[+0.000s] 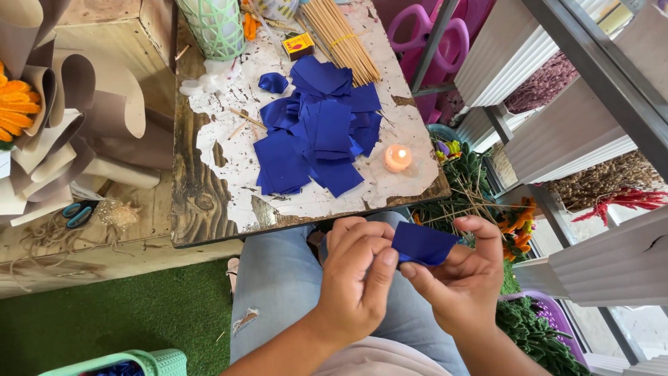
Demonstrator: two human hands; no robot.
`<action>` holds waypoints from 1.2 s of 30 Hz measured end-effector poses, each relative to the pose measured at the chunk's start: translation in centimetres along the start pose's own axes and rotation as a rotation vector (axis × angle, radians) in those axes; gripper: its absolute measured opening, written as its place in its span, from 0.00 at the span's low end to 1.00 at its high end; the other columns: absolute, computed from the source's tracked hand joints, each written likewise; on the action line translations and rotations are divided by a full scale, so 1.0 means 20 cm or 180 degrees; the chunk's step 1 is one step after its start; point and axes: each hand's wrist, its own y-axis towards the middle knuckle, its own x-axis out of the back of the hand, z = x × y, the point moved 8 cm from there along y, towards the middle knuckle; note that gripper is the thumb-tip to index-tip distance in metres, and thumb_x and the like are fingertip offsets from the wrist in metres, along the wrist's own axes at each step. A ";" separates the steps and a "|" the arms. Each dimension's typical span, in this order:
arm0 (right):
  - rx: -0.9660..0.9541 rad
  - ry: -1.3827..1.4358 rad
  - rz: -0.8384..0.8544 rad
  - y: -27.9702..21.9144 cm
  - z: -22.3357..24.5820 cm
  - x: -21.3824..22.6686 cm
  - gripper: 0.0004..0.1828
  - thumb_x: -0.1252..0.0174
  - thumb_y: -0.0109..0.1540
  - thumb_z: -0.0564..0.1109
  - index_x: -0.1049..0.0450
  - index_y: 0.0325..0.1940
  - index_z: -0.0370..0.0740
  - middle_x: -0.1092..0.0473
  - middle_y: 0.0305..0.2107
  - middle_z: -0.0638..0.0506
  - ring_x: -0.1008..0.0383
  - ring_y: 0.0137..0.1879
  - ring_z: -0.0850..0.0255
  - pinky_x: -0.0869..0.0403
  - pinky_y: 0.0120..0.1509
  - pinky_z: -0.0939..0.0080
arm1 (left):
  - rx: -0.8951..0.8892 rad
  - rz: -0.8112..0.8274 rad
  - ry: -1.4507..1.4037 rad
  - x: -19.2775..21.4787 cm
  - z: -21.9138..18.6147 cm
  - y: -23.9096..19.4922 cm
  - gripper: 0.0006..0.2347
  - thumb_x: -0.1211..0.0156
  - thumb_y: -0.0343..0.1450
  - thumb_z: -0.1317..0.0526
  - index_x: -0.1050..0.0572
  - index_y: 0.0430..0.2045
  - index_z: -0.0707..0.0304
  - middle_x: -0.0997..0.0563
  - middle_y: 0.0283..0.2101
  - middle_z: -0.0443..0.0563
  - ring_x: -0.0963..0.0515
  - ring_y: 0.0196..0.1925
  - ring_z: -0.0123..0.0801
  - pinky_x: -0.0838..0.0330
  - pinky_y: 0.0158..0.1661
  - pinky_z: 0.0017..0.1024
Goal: Singeing the edges of small blue fabric pieces using a candle flame to prevent fraying and shape them.
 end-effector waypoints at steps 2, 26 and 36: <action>-0.0089 0.0130 0.0031 0.00 -0.01 0.00 0.41 0.28 0.50 0.34 0.43 0.60 0.44 0.19 0.32 0.38 0.16 0.34 0.57 0.16 0.39 0.62 | 0.0237 0.0100 -0.0200 0.00 0.05 0.01 0.17 0.60 0.79 0.54 0.25 0.27 0.61 0.19 0.39 0.50 0.25 0.45 0.41 0.33 0.51 0.37; -0.1489 0.1047 0.0862 0.02 -0.15 0.02 0.39 0.29 0.53 0.33 0.39 0.65 0.36 0.20 0.26 0.43 0.21 0.28 0.60 0.23 0.36 0.61 | 0.1349 0.0897 -0.0831 -0.07 0.12 -0.02 0.04 0.36 0.69 0.66 0.15 0.31 0.57 0.15 0.31 0.45 0.20 0.29 0.23 0.27 0.30 0.20; -0.1444 0.0195 0.0577 0.01 -0.04 0.03 0.37 0.30 0.52 0.30 0.36 0.63 0.38 0.20 0.22 0.43 0.22 0.26 0.61 0.24 0.34 0.64 | 0.1387 0.0741 -0.0534 -0.06 0.10 -0.04 0.06 0.36 0.69 0.62 0.15 0.32 0.60 0.12 0.31 0.46 0.18 0.29 0.23 0.23 0.32 0.21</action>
